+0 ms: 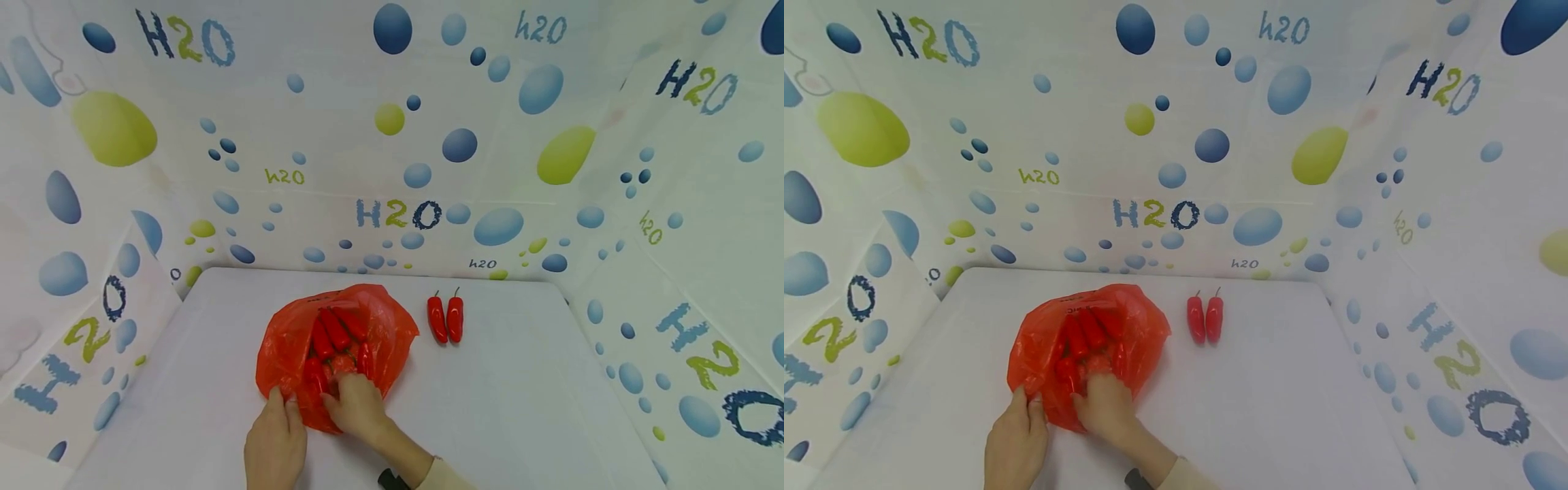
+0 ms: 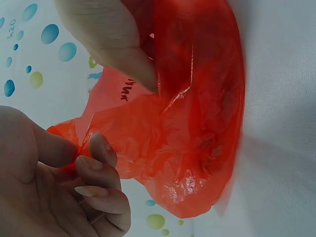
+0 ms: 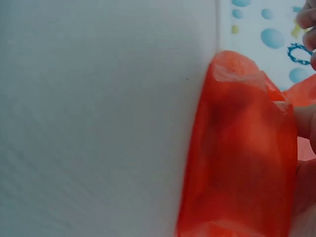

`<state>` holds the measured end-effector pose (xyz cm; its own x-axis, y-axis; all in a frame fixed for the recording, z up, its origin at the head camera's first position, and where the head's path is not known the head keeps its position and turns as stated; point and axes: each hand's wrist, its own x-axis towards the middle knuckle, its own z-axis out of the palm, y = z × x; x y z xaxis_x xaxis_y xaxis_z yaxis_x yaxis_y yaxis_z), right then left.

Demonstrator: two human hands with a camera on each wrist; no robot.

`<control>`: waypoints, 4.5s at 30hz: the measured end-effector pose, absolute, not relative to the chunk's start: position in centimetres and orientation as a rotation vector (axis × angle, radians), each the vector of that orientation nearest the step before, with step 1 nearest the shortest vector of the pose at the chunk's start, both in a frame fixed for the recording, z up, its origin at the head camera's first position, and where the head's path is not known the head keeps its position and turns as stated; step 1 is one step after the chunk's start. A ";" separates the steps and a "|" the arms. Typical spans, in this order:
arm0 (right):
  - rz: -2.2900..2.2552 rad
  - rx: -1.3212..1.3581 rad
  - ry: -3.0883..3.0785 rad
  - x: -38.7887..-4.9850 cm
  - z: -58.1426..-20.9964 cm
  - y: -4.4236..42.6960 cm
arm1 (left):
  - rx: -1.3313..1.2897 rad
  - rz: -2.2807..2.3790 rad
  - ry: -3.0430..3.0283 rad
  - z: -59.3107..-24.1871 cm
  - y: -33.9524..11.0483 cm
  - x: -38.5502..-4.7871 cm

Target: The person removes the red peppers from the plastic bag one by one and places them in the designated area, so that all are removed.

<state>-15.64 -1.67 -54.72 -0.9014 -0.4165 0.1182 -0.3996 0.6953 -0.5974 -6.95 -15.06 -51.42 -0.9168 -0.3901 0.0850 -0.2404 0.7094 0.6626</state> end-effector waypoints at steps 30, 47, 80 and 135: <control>-1.293 -0.540 2.617 -16.6 -54.8 -1.0 | 0.473 -0.959 -2.602 -51.6 -15.0 -6.5; -1.413 -0.601 2.654 -17.6 -53.2 1.5 | 0.478 -0.960 -2.582 -51.5 -15.1 -6.6; -1.627 -0.558 2.640 -17.5 -47.7 6.2 | 0.529 -0.987 -2.689 -51.7 -15.2 -6.8; -1.497 0.099 2.842 -26.3 -51.4 18.7 | 0.554 -1.002 -2.733 -51.5 -15.0 -7.0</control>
<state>-26.29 18.66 -51.42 -0.9955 0.0883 0.0355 0.0207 0.5647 -0.8251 -6.95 -15.05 -51.51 -0.9146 -0.4025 0.0385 -0.2823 0.7038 0.6519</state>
